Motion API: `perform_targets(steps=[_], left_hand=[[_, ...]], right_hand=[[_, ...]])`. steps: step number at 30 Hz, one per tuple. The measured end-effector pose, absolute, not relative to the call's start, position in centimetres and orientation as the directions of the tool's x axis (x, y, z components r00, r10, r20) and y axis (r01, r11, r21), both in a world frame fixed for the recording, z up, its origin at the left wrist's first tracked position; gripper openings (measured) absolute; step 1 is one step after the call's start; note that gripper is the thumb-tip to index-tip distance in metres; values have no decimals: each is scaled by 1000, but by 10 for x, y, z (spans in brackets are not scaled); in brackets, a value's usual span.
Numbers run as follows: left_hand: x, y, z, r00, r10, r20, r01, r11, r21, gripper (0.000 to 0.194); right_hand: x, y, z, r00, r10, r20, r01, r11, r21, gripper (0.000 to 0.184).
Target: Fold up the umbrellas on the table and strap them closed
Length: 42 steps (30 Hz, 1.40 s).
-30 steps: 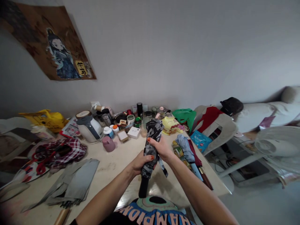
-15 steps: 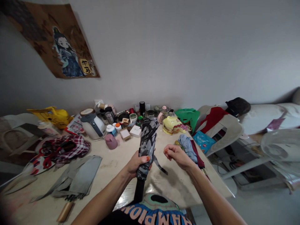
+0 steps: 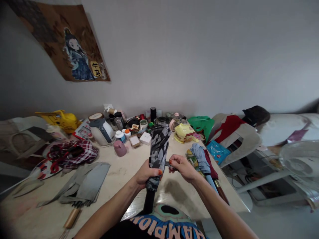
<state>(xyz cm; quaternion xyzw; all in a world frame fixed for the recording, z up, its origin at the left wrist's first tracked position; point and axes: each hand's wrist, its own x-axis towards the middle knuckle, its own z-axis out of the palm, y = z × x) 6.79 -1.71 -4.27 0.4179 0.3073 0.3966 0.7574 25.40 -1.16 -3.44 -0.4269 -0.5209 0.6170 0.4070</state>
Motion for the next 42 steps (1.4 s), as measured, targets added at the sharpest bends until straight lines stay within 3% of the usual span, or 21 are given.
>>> perform_targets(steps=[4, 6, 8, 10, 13, 15, 19, 22, 26, 29, 32, 37, 42], left_hand=[[67, -19, -47, 475, 874, -103, -406, 322, 855, 67], [68, -19, -49, 476, 875, -85, -431, 316, 845, 76], [70, -19, -50, 473, 874, -111, -451, 348, 822, 80], [72, -18, -48, 469, 868, -166, -476, 407, 780, 79], [74, -19, -41, 477, 861, -176, -489, 427, 761, 63], [74, -20, -37, 499, 857, -129, -471, 393, 790, 58], [70, -23, -38, 516, 851, -96, -451, 365, 814, 58], [66, -22, -46, 584, 806, -96, -440, 413, 797, 62], [67, -23, -49, 696, 714, -78, -401, 476, 783, 74], [70, -24, -44, 638, 756, -142, -362, 458, 812, 55], [70, -25, -39, 536, 828, -164, -382, 411, 828, 42], [60, -24, -41, 475, 864, -166, -411, 385, 827, 38], [57, -29, -45, 476, 868, -139, -448, 375, 811, 39]], right_hand=[[249, -12, -30, -206, 972, -114, -249, -165, -955, 35], [248, -13, -25, -178, 980, -92, -263, -137, -955, 33], [249, -14, -19, -177, 983, -49, -222, -89, -971, 32], [249, -17, -14, -165, 986, 17, -172, -12, -985, 42], [248, -24, -8, -127, 981, 147, -80, 137, -987, 65], [247, -29, -5, -125, 957, 262, 39, 269, -962, 65], [248, -37, -2, -357, 828, 432, 346, 547, -762, 24], [250, -37, 4, -568, 694, 442, 389, 700, -599, 23], [249, -33, 18, -722, 587, 366, 406, 788, -462, 23], [244, -31, 24, -729, 600, 330, 450, 783, -429, 21], [241, -35, 18, -617, 708, 344, 488, 687, -539, 16], [254, -35, -8, -287, 921, 265, 537, 384, -752, 13], [275, -16, -33, -329, 941, 80, 564, 263, -783, 20]])
